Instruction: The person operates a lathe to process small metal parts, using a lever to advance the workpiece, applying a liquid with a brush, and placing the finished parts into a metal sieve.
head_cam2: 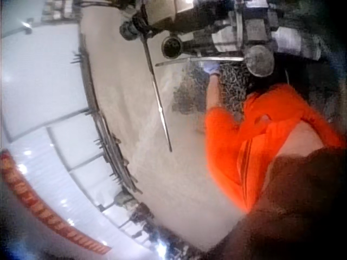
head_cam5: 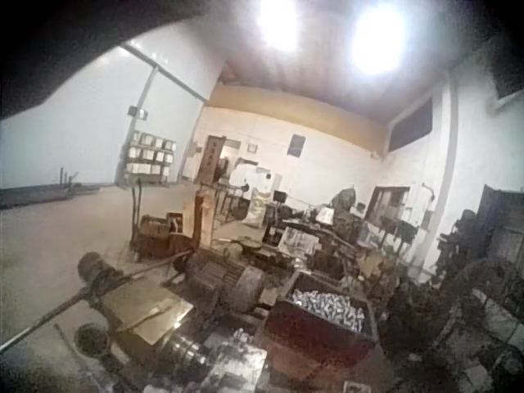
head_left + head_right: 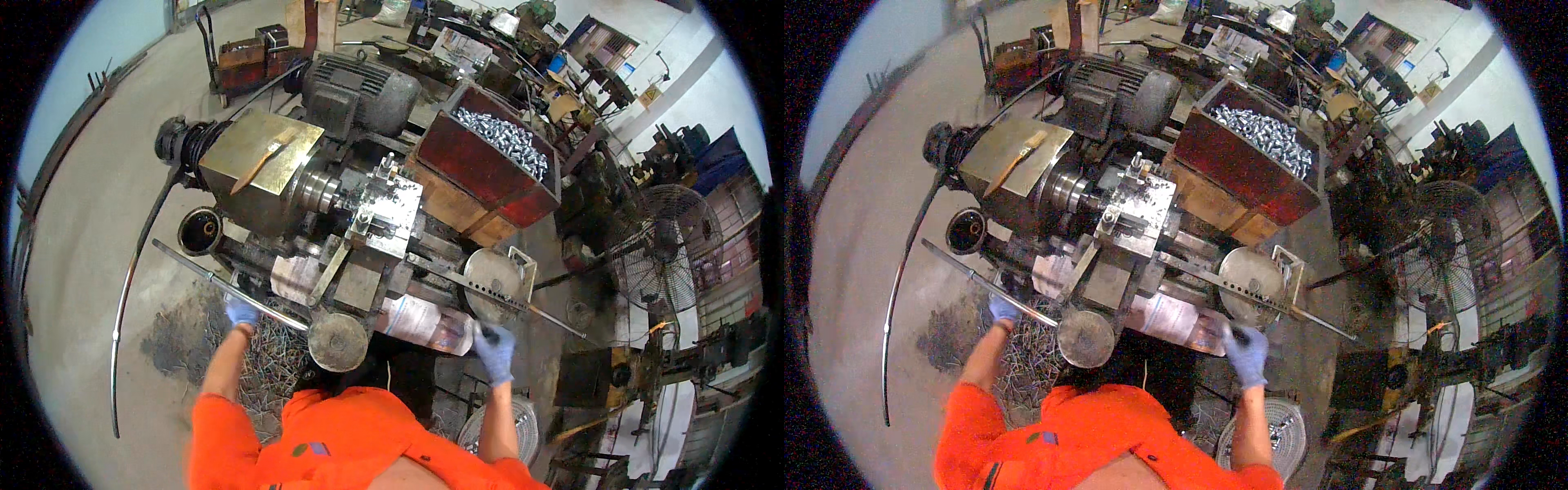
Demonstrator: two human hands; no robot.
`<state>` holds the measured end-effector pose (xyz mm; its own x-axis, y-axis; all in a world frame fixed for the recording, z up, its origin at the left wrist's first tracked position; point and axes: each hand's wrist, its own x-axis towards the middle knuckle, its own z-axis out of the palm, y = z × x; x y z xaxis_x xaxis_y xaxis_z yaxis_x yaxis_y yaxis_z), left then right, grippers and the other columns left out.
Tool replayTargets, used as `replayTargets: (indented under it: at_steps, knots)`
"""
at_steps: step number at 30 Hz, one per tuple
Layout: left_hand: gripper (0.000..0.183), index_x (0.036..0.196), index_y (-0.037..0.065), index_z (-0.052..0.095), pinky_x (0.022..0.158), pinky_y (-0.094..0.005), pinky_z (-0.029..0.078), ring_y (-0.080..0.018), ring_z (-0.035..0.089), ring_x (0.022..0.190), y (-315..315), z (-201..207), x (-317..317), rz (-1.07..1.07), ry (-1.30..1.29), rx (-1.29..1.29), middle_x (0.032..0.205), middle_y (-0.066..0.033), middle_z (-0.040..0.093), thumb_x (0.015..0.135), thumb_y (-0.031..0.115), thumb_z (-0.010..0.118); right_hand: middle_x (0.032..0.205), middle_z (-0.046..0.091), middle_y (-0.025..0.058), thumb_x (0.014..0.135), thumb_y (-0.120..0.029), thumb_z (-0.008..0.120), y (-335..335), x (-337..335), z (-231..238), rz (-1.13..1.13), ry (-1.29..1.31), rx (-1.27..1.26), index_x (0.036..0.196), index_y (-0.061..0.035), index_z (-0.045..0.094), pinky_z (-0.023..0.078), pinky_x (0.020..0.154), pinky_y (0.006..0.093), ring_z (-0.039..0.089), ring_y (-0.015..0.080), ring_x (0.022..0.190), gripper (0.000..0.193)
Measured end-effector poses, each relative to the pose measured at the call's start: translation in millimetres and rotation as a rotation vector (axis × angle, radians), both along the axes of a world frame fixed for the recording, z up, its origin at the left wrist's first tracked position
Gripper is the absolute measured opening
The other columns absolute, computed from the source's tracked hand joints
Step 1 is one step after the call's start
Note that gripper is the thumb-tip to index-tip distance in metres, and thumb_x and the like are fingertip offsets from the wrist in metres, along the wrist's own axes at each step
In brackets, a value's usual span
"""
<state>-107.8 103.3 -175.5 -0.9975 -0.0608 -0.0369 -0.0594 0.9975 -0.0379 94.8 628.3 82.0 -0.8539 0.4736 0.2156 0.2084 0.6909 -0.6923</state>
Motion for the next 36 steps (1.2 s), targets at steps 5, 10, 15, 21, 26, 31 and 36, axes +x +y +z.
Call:
replayTargets:
  at_steps: [5,10,15,21,26,31,36]
  knots:
    - [0.029,0.088,0.017,0.069,0.072,-0.0383,0.05,-0.026,0.065,0.082,-13.8,69.3,-18.5,-0.143,-0.363,-0.043,0.088,-0.0087,0.067,0.075,0.04,0.056,0.072,0.066,0.0065,0.077,-0.019,0.069,-76.7,-81.2,31.0,0.315,-0.014,-0.201,0.078,-0.0011,0.067,0.046,0.061,0.0257,0.057,0.009,0.064,0.018]
    - [0.035,0.09,0.014,0.068,0.075,-0.0423,0.049,-0.0312,0.063,0.085,-7.8,94.5,-3.5,-0.057,-0.283,0.139,0.09,-0.0122,0.066,0.078,0.043,0.054,0.061,0.062,0.0039,0.08,-0.023,0.068,-121.2,-141.1,33.5,0.428,-0.022,-0.467,0.073,0.0015,0.065,0.044,0.056,0.0246,0.05,0.0052,0.058,0.025]
    - [0.036,0.098,0.013,0.065,0.081,-0.0421,0.047,-0.0333,0.059,0.094,-32.7,123.0,10.9,0.059,-0.356,0.281,0.098,-0.0147,0.064,0.082,0.043,0.053,0.066,0.064,0.004,0.08,-0.028,0.068,-167.6,-183.0,19.7,0.437,-0.011,-0.411,0.079,0.0016,0.065,0.045,0.057,0.0257,0.052,0.0085,0.059,0.029]
    - [0.033,0.097,0.012,0.065,0.073,-0.0423,0.048,-0.0336,0.062,0.085,-74.8,93.6,25.4,0.117,-0.314,0.441,0.089,-0.0165,0.065,0.083,0.039,0.054,0.068,0.06,-0.0021,0.085,-0.027,0.063,-146.2,-174.0,2.6,0.478,0.094,-0.445,0.078,-0.0021,0.067,0.041,0.054,0.0209,0.05,0.0027,0.063,0.026]
    - [0.033,0.089,0.009,0.067,0.069,-0.042,0.048,-0.0344,0.063,0.074,-57.9,99.4,15.0,0.066,-0.245,0.46,0.076,-0.0173,0.065,0.081,0.039,0.056,0.081,0.063,0.0023,0.088,-0.036,0.057,-153.7,-192.1,6.9,0.564,-0.081,-0.961,0.09,-0.0027,0.062,0.039,0.051,0.0203,0.052,0.0072,0.062,0.033]
    - [0.039,0.097,0.005,0.065,0.073,-0.0421,0.048,-0.0356,0.062,0.08,-58.4,136.3,22.8,-0.055,-0.202,0.485,0.085,-0.0187,0.064,0.081,0.039,0.055,0.082,0.065,0.0069,0.089,-0.035,0.055,-131.5,-158.8,25.8,0.58,-0.055,-0.951,0.094,-0.0017,0.064,0.043,0.057,0.0216,0.057,0.01,0.066,0.035]
    - [0.033,0.107,0.003,0.06,0.057,-0.0336,0.05,-0.0193,0.06,0.069,-98.9,165.5,30.5,0.126,-0.16,0.913,0.085,-0.013,0.064,0.087,0.029,0.055,0.105,0.064,0.0104,0.08,-0.024,0.065,-139.7,-181.5,74.2,0.659,0.375,-0.024,0.085,-0.0088,0.07,0.045,0.083,0.0332,0.061,0.024,0.093,0.018]
